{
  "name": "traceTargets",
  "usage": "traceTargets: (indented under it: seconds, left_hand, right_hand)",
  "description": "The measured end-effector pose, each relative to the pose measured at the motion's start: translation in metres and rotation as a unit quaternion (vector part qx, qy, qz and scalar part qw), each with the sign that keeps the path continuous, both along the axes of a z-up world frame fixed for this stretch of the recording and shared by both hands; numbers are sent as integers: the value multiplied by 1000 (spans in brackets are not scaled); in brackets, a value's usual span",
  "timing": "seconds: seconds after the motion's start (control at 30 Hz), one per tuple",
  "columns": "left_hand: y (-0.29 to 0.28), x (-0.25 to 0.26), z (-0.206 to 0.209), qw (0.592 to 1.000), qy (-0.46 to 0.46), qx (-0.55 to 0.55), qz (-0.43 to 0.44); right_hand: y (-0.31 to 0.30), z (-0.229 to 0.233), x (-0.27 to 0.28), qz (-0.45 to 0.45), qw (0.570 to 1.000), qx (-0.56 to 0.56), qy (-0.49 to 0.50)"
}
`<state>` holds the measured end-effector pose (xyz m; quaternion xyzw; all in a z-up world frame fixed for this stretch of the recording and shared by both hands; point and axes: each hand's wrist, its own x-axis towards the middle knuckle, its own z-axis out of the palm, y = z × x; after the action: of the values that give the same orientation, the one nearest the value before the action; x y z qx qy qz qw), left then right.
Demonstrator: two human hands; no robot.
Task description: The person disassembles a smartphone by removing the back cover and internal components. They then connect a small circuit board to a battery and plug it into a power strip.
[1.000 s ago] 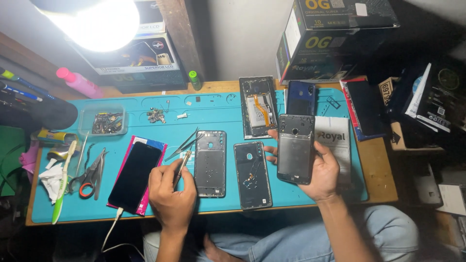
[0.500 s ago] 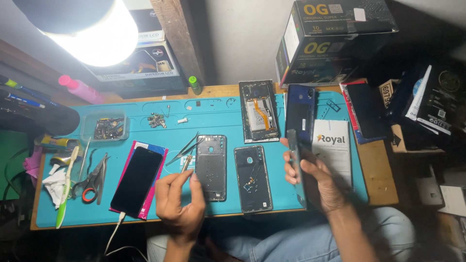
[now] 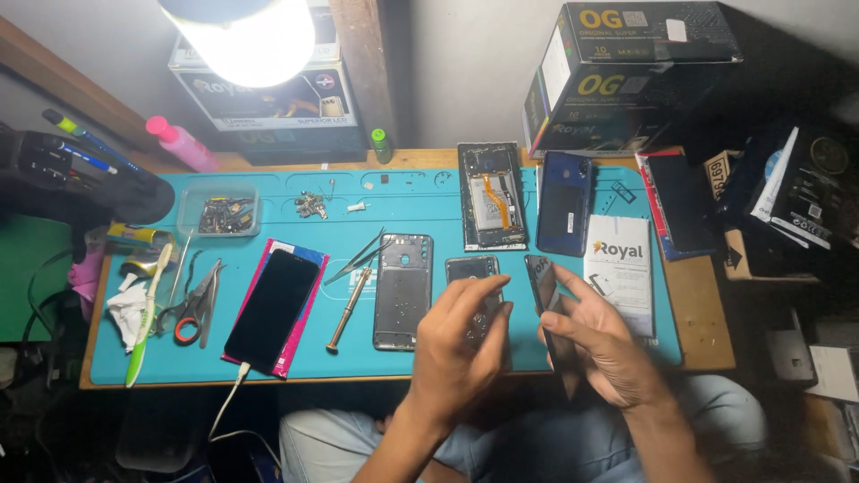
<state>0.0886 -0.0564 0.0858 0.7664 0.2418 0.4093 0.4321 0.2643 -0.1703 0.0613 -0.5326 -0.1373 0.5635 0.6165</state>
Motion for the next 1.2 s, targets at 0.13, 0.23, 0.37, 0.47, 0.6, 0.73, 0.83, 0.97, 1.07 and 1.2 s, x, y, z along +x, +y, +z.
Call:
traceTargets:
  seconds: [0.13,0.23,0.37,0.47,0.6,0.73,0.83,0.97,1.07,1.2]
  left_hand:
    - [20,-6,-12,990,35,132,-31]
    - [37,-6,-10,975,27,203,-89]
    - [49,-3,-3,964,10,239,-118]
    - [56,1,5,959,-5,249,-132]
    - [63,5,8,956,-26,244,-164]
    - [69,8,14,953,-14,243,-178]
    - [74,10,21,949,-14,250,-189]
    - [80,11,29,944,20,233,-232]
    - [80,14,33,943,29,224,-245]
    - [79,17,25,948,40,200,-243]
  right_hand:
    - [-5,12,-1,30,999,-10,24]
    - [-6,16,4,60,996,-43,48]
    - [-3,21,7,68,993,-72,68]
    - [0,23,11,85,989,-65,100]
    - [2,25,17,119,986,-88,78]
    - [6,29,20,111,986,-78,102]
    - [10,31,23,120,983,-95,105]
    - [14,32,26,126,982,-65,127]
    - [15,32,27,126,982,-58,129]
    - [15,28,30,117,982,-49,138]
